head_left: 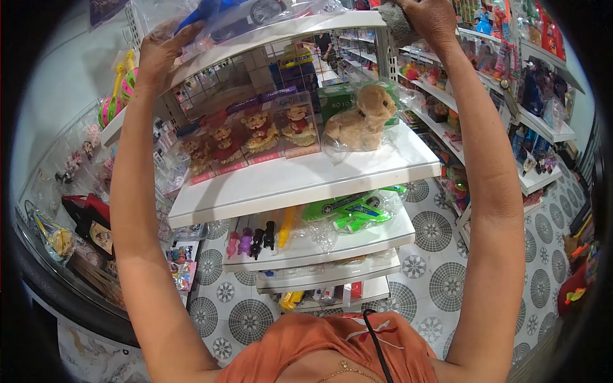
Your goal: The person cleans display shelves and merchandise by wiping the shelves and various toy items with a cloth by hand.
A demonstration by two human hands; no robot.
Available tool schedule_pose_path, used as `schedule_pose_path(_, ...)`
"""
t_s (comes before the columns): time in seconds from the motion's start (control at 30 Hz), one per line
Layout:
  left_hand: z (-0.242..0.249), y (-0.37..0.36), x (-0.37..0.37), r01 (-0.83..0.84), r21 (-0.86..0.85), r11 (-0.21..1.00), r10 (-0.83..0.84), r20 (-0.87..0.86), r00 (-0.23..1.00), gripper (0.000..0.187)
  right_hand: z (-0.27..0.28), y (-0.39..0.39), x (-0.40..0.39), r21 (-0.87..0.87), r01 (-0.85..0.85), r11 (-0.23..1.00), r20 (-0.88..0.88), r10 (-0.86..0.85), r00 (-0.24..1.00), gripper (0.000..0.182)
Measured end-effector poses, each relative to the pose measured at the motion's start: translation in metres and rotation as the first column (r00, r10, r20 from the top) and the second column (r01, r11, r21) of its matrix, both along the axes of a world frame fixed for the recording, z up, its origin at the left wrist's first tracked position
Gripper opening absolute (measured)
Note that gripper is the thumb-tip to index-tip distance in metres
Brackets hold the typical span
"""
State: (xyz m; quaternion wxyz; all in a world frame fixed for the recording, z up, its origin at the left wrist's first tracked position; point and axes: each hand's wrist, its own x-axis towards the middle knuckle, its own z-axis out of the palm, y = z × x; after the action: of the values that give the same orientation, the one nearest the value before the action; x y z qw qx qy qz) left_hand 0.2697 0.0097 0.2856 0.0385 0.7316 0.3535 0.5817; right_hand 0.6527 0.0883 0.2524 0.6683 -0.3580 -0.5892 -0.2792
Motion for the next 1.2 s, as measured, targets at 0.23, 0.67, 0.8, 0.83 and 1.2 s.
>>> schedule_pose_path(0.23, 0.011, 0.037, -0.071, -0.038, 0.009, 0.999, 0.039, -0.184, 0.982, 0.071, -0.001, -0.002, -0.002, -0.037, 0.016, 0.999, -0.011, -0.017, 1.0, 0.027)
schedule_pose_path(0.67, -0.132, -0.191, 0.141, 0.274, -0.182, 0.944, -0.318, -0.294, 0.901, 0.029, -0.002, 0.0, -0.001, -0.054, -0.034, 0.998, -0.024, 0.033, 0.999, 0.03)
schedule_pose_path(0.8, -0.149, -0.206, 0.165, 0.384, -0.344, 0.857, -0.497, -0.356, 0.791, 0.03, -0.001, -0.004, -0.004, -0.023, -0.009, 1.0, -0.002, 0.009, 1.0, 0.029)
schedule_pose_path(0.83, -0.15, -0.209, 0.167, 0.395, -0.355, 0.847, -0.515, -0.364, 0.776, 0.03, 0.004, -0.009, -0.001, -0.002, 0.0, 1.0, 0.014, 0.0, 1.0, 0.029)
schedule_pose_path(1.2, -0.162, -0.218, 0.17, 0.418, -0.521, 0.744, -0.627, -0.329, 0.706, 0.034, -0.003, 0.003, -0.005, -0.028, -0.186, 0.982, 0.035, 0.187, 0.982, 0.027)
